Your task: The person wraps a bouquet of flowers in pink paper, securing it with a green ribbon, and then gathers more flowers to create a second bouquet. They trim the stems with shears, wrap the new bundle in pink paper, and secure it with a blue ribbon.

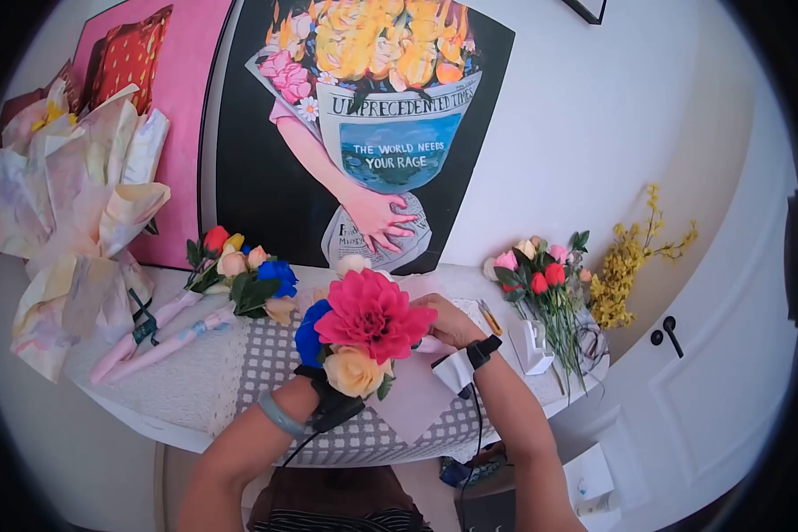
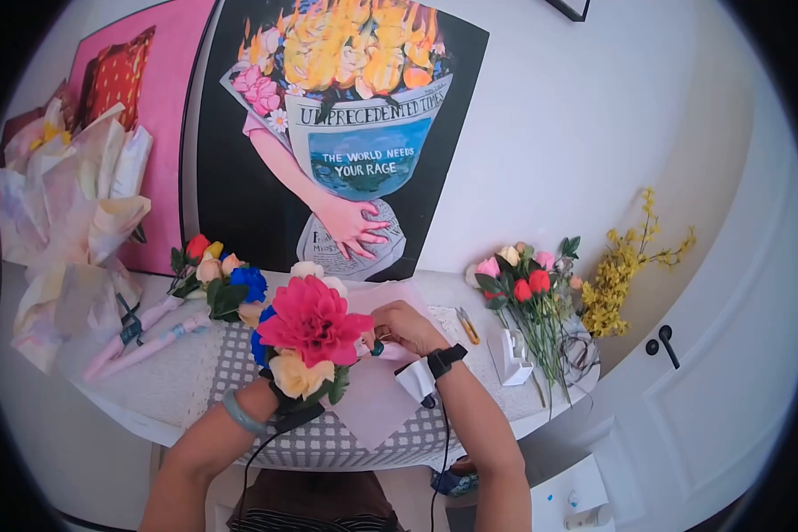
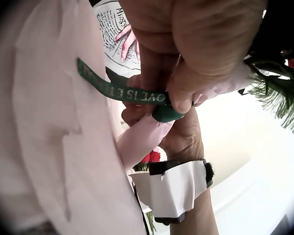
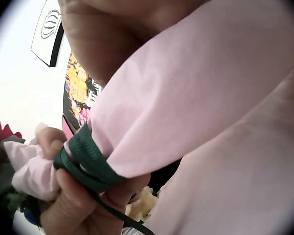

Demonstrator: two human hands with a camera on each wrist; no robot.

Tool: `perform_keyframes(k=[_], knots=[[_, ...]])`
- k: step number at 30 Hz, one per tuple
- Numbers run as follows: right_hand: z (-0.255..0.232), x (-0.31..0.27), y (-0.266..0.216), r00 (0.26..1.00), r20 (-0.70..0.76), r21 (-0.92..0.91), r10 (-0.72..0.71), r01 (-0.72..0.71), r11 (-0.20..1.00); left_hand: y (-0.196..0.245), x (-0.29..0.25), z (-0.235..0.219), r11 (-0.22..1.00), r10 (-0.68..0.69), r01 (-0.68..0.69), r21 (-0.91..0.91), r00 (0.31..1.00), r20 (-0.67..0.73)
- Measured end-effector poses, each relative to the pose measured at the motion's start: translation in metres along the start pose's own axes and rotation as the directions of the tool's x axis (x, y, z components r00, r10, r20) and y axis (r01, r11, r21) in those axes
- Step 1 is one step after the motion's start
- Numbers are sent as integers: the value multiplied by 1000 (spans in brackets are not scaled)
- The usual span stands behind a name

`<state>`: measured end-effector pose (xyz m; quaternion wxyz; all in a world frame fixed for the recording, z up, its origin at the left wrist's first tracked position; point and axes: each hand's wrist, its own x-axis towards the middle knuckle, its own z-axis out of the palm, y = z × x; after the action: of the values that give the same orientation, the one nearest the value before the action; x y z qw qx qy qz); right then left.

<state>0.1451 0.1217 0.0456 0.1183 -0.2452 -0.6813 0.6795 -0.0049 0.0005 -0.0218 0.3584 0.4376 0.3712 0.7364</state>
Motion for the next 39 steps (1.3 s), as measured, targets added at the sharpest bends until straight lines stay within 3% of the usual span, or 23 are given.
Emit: perform_keyframes(k=[4,7,9,11,13,14,16,18,22,25,31,34,35,37,39], knots=[[-12,17,13,985,175,-124,-13,36,992,7,-4,-1,991,44,-53,-124,996,-77],[4,9,1,1000,-15,-123,23,-24,992,6,-6,3,994,81,-80,-77,997,7],[3,16,8,927,-256,-384,-274,162,909,7,-7,10,995,93,-96,21,991,94],[-2,15,7,741,-384,-554,-551,292,779,13,-5,16,974,107,-139,181,979,176],[11,-16,-12,737,-432,-356,-519,390,849,17,2,18,893,178,-258,368,955,237],[15,-27,-14,753,-416,-355,-509,381,854,13,6,15,757,306,-406,512,913,271],[21,-46,-11,780,-388,-352,-490,366,861,1,10,12,851,176,-220,477,975,135],[26,-58,1,849,-297,-550,-437,222,805,15,7,17,939,-37,24,343,999,31],[40,-64,22,910,-252,-728,-328,44,684,27,4,20,981,-89,83,177,996,25],[43,-55,24,923,-215,-609,-319,128,782,24,3,22,987,-113,109,116,993,31],[41,-46,26,955,-262,-385,-138,28,922,23,1,22,987,-151,152,-46,988,14],[43,-48,28,937,-249,-461,-244,107,881,18,1,20,985,-172,172,-27,985,17],[45,-49,29,901,-218,-641,-374,157,751,17,1,20,984,-178,178,9,984,10],[51,-49,32,804,-67,-900,-591,206,383,15,3,18,980,-190,189,56,982,18],[56,-51,25,796,1,-910,-605,251,328,10,6,16,976,-206,202,77,977,49]])
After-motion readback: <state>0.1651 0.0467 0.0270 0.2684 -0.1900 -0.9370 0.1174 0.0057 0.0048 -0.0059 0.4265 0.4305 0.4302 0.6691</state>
